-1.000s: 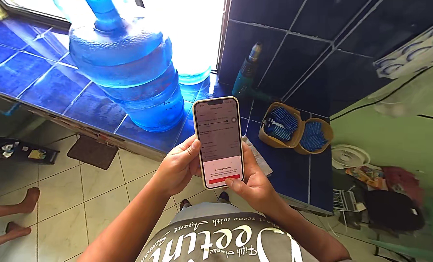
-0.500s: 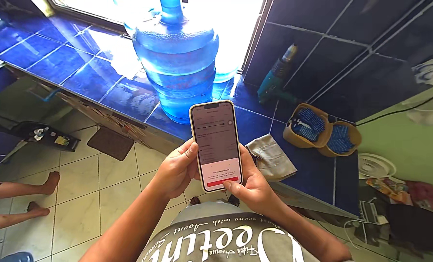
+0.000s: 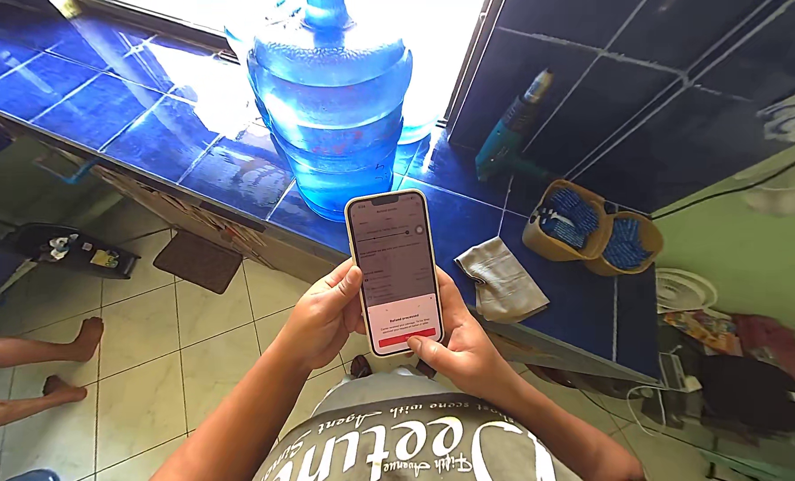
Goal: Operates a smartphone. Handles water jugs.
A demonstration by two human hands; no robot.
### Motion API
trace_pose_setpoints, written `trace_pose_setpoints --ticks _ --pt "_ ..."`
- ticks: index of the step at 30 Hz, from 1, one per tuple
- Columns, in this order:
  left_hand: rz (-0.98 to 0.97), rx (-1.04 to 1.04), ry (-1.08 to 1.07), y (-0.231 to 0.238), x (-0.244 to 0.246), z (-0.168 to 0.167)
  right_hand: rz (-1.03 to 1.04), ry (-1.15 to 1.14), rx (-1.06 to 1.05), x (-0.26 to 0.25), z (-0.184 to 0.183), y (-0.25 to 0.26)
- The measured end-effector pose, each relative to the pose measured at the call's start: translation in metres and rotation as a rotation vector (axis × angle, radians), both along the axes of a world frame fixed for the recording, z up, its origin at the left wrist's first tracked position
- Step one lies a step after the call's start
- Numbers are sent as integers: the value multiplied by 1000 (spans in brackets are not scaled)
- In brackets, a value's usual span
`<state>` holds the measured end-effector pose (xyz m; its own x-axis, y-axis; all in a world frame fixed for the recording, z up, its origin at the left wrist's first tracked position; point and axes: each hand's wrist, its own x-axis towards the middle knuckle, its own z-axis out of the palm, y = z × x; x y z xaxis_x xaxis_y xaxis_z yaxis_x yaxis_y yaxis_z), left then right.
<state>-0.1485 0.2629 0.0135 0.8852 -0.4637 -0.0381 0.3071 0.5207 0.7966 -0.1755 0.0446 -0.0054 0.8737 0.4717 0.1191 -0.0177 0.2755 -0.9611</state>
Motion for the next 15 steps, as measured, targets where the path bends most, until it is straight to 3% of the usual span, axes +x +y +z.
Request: trace_pose_setpoints --ticks 15 --pt "-98 -2 -41 -61 23 2 -86 -20 11 4 3 -59"
